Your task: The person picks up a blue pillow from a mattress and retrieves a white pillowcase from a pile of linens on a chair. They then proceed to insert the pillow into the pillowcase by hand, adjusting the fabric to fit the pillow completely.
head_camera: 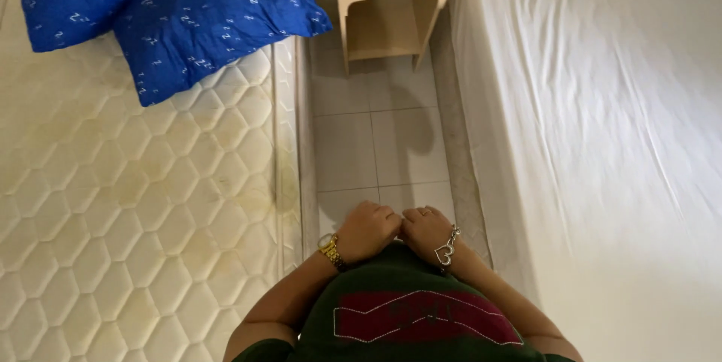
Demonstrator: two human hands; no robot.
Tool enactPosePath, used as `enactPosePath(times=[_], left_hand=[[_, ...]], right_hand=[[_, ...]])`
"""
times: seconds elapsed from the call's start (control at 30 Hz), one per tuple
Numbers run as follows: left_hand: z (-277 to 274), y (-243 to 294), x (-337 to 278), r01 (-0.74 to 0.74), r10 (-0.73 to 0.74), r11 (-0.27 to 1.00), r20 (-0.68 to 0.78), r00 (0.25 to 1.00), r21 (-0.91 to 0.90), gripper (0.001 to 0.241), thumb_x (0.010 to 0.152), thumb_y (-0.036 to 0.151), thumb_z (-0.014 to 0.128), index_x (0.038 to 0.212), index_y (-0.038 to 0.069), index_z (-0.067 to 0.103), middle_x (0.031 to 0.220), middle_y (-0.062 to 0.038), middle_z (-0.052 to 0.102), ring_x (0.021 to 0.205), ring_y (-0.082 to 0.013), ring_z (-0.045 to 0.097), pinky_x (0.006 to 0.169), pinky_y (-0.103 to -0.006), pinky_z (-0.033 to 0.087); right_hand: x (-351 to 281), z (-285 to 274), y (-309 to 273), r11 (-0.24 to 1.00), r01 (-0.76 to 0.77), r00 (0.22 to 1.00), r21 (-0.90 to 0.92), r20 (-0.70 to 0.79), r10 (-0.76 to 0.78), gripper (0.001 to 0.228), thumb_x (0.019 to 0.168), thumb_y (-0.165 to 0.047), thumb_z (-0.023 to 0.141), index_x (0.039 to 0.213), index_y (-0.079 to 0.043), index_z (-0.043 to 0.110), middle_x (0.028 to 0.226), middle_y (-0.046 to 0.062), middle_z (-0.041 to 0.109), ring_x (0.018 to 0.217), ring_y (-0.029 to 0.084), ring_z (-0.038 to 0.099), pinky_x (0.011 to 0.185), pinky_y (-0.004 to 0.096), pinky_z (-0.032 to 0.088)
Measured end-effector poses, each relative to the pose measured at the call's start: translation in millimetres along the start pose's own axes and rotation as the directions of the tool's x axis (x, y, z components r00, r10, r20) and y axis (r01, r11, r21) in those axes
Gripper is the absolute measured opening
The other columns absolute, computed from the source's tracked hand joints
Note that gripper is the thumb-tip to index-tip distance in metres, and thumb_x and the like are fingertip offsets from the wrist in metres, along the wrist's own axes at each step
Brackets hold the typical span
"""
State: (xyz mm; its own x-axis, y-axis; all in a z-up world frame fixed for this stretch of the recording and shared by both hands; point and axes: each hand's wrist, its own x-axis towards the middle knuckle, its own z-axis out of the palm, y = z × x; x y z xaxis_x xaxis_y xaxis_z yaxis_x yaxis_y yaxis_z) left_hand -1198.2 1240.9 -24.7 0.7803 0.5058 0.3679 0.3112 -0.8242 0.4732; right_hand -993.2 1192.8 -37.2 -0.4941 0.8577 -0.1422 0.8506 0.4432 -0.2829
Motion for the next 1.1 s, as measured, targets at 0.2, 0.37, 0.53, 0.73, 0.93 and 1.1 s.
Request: enactPosePath(times=[0.2,0.37,0.53,0.73,0.93,1.1], left_hand=[[-21.5,-79.7,15.9,0.077,-0.076,0.997,-0.029,0.997,0.030,0.017,0.088,0.021,0.071,0.080,0.007,0.065,0.077,-0.009,0.067,0.068,-0.0269,0.063,0.067,-0.0413,0.049],[-20.6,-120.0,27.9,0.165,-0.165,0.984,0.008,0.986,-0.065,0.013,0.089,0.016,0.069,0.085,0.003,0.066,0.076,-0.011,0.067,0.068,-0.0292,0.064,0.064,-0.0436,0.048],[-19.2,-172.8,72.5,0.219,-0.219,0.974,0.006,0.976,-0.049,0.015,0.090,0.015,0.067,0.079,0.005,0.065,0.076,-0.012,0.067,0.068,-0.0317,0.064,0.063,-0.0448,0.049],[-20.4,-240.4,155.1,0.306,-0.306,0.951,-0.005,0.952,0.040,0.011,0.084,0.016,0.070,0.081,0.005,0.068,0.077,-0.012,0.068,0.071,-0.0309,0.066,0.063,-0.0451,0.049],[-53.6,-285.5,215.9,0.342,-0.333,0.929,-0.086,0.939,0.139,0.008,0.083,0.017,0.070,0.081,0.010,0.067,0.083,-0.009,0.067,0.079,-0.0306,0.066,0.075,-0.0451,0.050],[-64.2,-333.6,198.8,0.471,-0.452,0.882,-0.222,0.864,0.034,0.024,0.078,0.022,0.073,0.096,0.008,0.067,0.085,-0.011,0.067,0.080,-0.0343,0.065,0.071,-0.0453,0.049]], right_hand=[[85.0,-4.7,20.4,0.995,0.093,0.996,-0.038,-0.001,-0.093,0.020,0.085,-0.024,0.070,0.097,-0.008,0.071,0.104,0.012,0.069,0.100,0.032,0.067,0.098,0.049,0.049],[129.2,-8.7,58.6,0.985,0.122,0.992,0.121,0.021,-0.126,0.019,0.091,-0.020,0.067,0.102,-0.005,0.070,0.104,0.013,0.069,0.099,0.033,0.067,0.092,0.046,0.051],[187.5,-24.2,112.7,0.961,0.242,0.970,0.133,-0.008,-0.243,0.020,0.088,-0.018,0.067,0.100,-0.003,0.070,0.104,0.014,0.069,0.097,0.033,0.067,0.088,0.046,0.052],[267.1,-77.5,189.7,0.962,0.239,0.964,0.130,0.089,-0.251,0.018,0.091,-0.022,0.068,0.098,-0.005,0.070,0.101,0.014,0.068,0.095,0.032,0.067,0.089,0.045,0.051],[334.4,-104.0,248.7,0.916,0.379,0.922,0.132,0.028,-0.385,0.024,0.085,-0.021,0.071,0.100,-0.003,0.069,0.106,0.014,0.068,0.096,0.033,0.065,0.090,0.045,0.051],[386.9,-134.1,261.8,0.886,0.443,0.889,0.136,0.060,-0.453,0.036,0.086,-0.024,0.071,0.117,-0.005,0.066,0.117,0.016,0.067,0.104,0.035,0.064,0.093,0.045,0.049]])
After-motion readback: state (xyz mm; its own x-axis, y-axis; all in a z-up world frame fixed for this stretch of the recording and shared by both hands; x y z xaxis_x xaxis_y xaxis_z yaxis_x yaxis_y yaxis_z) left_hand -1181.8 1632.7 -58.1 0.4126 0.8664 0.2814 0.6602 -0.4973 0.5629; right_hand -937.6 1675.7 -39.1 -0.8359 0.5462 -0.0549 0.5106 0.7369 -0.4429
